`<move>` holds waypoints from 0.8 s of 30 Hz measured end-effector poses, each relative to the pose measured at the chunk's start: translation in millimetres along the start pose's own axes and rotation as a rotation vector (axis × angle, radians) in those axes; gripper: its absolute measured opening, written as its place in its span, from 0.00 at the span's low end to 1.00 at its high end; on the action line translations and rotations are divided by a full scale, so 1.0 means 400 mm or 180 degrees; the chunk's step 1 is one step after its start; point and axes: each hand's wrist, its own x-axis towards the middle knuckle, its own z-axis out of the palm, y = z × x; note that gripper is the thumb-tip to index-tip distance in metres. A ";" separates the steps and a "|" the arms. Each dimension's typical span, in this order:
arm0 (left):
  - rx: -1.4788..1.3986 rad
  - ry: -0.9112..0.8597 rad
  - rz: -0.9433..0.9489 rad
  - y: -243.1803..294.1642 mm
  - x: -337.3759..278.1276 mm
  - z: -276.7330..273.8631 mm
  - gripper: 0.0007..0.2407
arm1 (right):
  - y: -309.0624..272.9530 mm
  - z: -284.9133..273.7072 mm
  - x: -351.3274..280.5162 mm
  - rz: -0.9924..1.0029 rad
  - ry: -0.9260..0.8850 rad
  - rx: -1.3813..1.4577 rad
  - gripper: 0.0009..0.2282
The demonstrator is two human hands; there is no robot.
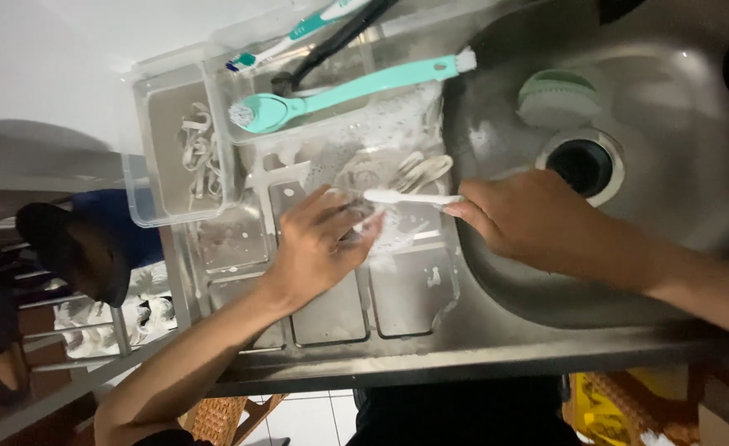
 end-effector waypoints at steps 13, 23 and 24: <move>-0.0094 -0.0229 -0.0135 0.037 -0.017 -0.016 0.07 | 0.018 -0.033 -0.029 -0.0260 0.0648 -0.1500 0.09; -0.0740 -0.0150 -0.0431 0.038 -0.001 -0.022 0.04 | 0.009 -0.031 -0.015 -0.0482 0.1112 -0.2175 0.17; -0.0762 -0.0195 -0.0491 0.039 0.001 -0.027 0.04 | -0.008 -0.038 -0.014 -0.0558 0.1043 -0.1974 0.17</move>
